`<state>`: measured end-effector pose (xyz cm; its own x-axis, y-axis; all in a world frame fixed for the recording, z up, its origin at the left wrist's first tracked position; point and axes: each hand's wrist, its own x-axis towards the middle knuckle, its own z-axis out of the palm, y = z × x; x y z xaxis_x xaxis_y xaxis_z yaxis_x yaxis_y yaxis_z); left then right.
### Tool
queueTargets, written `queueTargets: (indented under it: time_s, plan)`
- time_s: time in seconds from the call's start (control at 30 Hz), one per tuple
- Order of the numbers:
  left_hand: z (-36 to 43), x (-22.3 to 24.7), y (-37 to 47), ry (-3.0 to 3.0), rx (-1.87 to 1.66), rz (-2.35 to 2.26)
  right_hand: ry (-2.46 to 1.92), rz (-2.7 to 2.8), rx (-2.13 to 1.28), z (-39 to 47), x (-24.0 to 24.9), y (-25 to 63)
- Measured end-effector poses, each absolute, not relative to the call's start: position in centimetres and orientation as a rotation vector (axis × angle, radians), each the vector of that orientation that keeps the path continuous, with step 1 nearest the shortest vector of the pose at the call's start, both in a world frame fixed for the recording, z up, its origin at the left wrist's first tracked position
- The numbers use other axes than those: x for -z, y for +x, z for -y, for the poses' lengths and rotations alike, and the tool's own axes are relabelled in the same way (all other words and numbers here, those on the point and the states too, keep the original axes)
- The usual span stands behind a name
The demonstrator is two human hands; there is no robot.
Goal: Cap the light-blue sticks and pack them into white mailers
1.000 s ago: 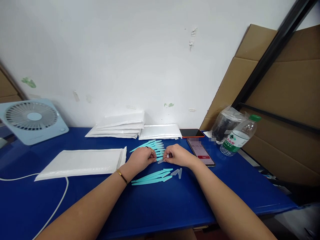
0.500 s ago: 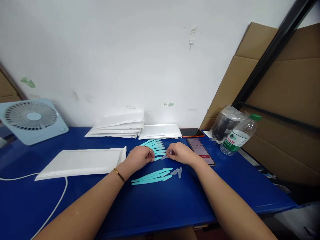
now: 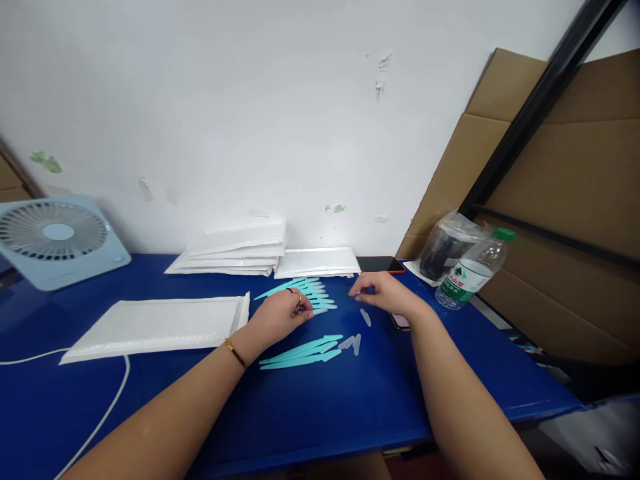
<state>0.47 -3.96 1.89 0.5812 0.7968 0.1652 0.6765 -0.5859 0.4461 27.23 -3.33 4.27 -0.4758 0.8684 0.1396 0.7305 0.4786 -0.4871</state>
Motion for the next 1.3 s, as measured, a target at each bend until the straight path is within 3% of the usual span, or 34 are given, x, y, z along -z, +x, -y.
queueTargets:
  time_s: [0.17, 0.77, 1.3]
  plan:
    - [4.5, -2.4, -0.1, 2.323, -0.212, -1.027, -1.486, 2.527, -0.757, 3.1, -4.4, 29.4]
    - [4.2, -2.0, 0.5, 2.460, -0.264, -1.247, -1.449, 2.423, -0.552, 2.9, -3.0, 26.1]
    - [4.4, -1.9, 0.6, 2.464, -0.292, -1.269, -1.448, 2.472, -0.766, 2.8, -2.9, 25.9]
